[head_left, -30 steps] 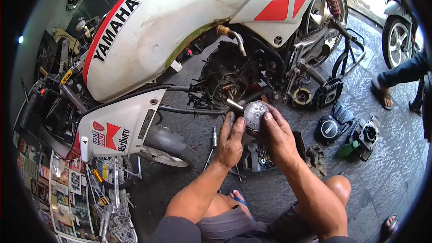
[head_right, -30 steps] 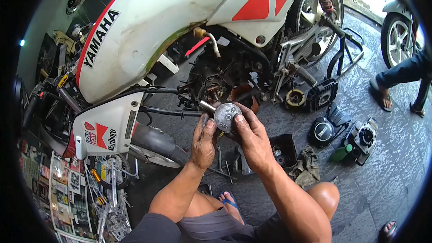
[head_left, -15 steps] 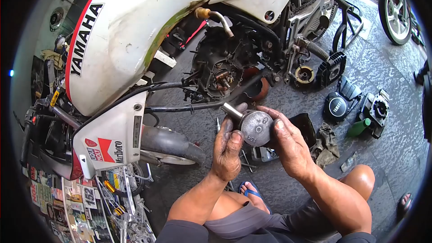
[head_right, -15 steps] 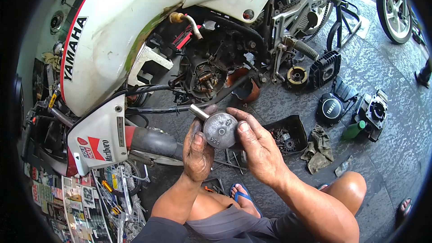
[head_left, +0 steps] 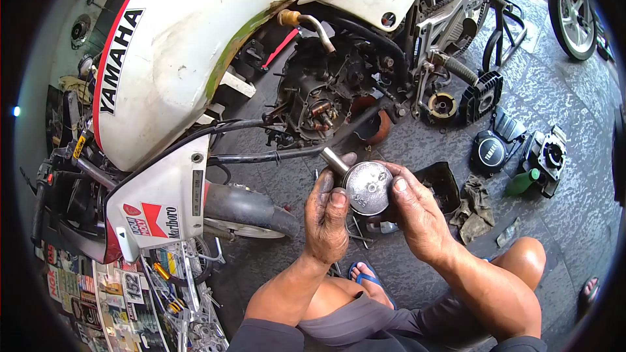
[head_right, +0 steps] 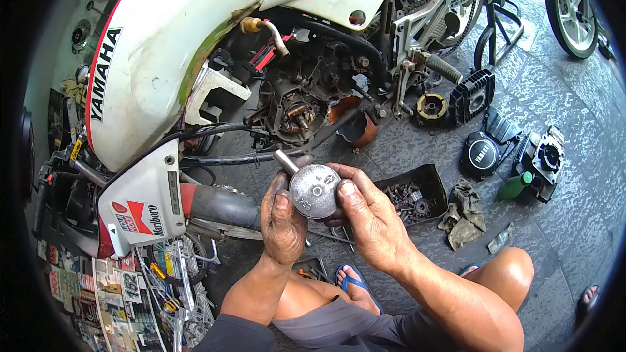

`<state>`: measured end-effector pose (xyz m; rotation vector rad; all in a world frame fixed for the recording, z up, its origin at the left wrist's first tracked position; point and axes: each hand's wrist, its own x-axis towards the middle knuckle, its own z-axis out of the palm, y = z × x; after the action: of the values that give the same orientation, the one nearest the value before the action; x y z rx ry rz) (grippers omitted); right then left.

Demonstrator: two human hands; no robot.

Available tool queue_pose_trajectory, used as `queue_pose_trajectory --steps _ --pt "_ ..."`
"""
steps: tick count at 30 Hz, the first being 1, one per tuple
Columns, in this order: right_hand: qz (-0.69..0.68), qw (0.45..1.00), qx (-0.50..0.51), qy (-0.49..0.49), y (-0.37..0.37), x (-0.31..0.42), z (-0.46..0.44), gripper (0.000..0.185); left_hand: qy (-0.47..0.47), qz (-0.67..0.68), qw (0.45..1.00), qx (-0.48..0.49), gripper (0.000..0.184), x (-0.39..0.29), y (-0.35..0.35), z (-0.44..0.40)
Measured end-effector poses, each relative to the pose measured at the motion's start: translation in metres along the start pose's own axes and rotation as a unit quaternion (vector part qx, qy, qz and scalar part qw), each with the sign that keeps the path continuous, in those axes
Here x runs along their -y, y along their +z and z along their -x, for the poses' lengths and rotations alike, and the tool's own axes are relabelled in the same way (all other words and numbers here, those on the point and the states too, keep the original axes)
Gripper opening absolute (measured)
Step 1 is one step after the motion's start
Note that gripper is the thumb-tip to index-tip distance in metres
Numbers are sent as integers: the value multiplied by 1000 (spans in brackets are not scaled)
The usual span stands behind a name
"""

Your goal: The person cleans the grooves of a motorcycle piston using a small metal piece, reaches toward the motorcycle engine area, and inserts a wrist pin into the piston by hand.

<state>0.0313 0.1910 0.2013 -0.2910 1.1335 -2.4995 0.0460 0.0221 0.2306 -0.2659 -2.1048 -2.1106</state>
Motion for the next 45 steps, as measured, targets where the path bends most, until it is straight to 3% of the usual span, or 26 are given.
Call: queue_pose_trajectory --steps 5,9,11,12,13,16,19,26,31,41,43,45 --pt "133 988 -67 -32 -3 -15 0 49 -36 -48 998 19 60 -8 11 7" --pt "134 986 -78 55 3 1 5 53 -24 -63 998 0 48 -5 12 7" --pt "194 979 -52 29 6 4 8 64 -26 -72 995 -57 34 -9 20 7" --pt "194 979 -39 55 7 9 10 80 -48 -95 992 -69 32 -14 19 6" --pt "191 979 -37 58 7 7 11 80 -70 -118 987 -82 31 -17 17 5" --pt "314 948 46 -20 2 3 14 100 -74 -110 987 -93 32 -13 15 2" --pt "333 941 49 -30 -1 -1 16 103 -121 -62 986 -102 32 -15 17 2" --pt "352 933 55 -55 -1 0 18 101 -111 -32 990 -80 33 -17 15 2" --pt "339 940 51 7 3 6 19 97 -107 -36 991 -74 33 -17 14 2" --pt "403 915 30 -7 5 5 22 89 -156 -41 985 -64 36 -24 15 2" --pt "422 903 28 -80 4 -1 22 90 -160 -35 984 -63 36 -23 14 3" --pt "421 902 28 -88 2 -3 21 91 -169 -30 982 -72 35 -22 13 3"
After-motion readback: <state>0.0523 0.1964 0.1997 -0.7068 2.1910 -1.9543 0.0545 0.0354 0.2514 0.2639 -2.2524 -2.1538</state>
